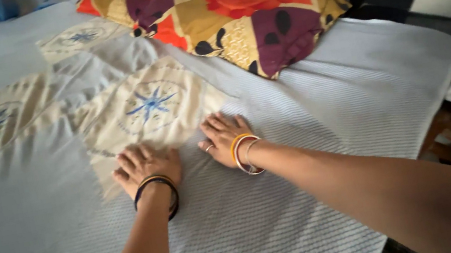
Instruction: Smooth the bedsheet and arrange pillows on a bed.
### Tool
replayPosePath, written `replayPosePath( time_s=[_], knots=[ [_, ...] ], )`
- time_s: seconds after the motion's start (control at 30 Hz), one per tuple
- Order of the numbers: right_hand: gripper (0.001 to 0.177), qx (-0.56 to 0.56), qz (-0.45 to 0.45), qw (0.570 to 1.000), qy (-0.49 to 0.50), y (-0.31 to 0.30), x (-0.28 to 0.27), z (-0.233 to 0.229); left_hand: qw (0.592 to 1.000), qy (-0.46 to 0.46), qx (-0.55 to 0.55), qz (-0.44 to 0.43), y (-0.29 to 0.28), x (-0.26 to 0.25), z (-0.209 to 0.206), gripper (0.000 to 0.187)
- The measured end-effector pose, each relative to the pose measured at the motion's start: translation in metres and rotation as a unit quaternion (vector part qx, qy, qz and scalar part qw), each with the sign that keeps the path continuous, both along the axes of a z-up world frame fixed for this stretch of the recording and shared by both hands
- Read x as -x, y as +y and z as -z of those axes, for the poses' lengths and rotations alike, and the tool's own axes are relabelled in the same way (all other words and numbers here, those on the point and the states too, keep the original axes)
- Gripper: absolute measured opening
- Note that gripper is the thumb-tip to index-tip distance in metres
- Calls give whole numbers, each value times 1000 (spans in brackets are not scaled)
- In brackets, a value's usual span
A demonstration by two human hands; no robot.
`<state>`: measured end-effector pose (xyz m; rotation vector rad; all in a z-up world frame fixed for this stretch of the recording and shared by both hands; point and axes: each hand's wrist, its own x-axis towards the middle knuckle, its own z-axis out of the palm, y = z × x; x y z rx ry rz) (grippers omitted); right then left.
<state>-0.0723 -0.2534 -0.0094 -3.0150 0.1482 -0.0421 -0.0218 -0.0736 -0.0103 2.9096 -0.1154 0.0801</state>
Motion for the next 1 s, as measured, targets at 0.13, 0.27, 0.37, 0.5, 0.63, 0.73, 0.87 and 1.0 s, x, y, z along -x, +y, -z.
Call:
replayPosePath(
  time_s=[0.13, 0.27, 0.37, 0.5, 0.63, 0.73, 0.87, 1.0],
  knots=[
    [69, 12, 26, 1000, -5, -53, 9, 7, 998, -3, 9, 60, -51, 6, 4, 80],
    [70, 17, 70, 997, -6, -102, 25, 7, 996, 21, 7, 89, -98, 27, -8, 86],
    [71, 19, 96, 995, -1, -130, 39, 4, 993, 27, 15, 117, -128, 41, -11, 84],
    [71, 6, 139, 990, 13, -154, 65, -8, 984, 18, 1, 175, -173, 58, -9, 85],
    [70, 16, 179, 984, 15, -193, 88, -3, 977, 22, 21, 213, -212, 91, -25, 81],
    [69, 35, 188, 982, 4, -220, 108, 1, 967, 32, 37, 250, -242, 106, -24, 83],
    [67, 52, 201, 978, -5, -235, 127, 2, 954, -6, 21, 299, -271, 114, -7, 81],
    [64, 42, 243, 969, -21, -240, 136, 10, 912, -16, 16, 410, -284, 114, 13, 72]
  ],
)
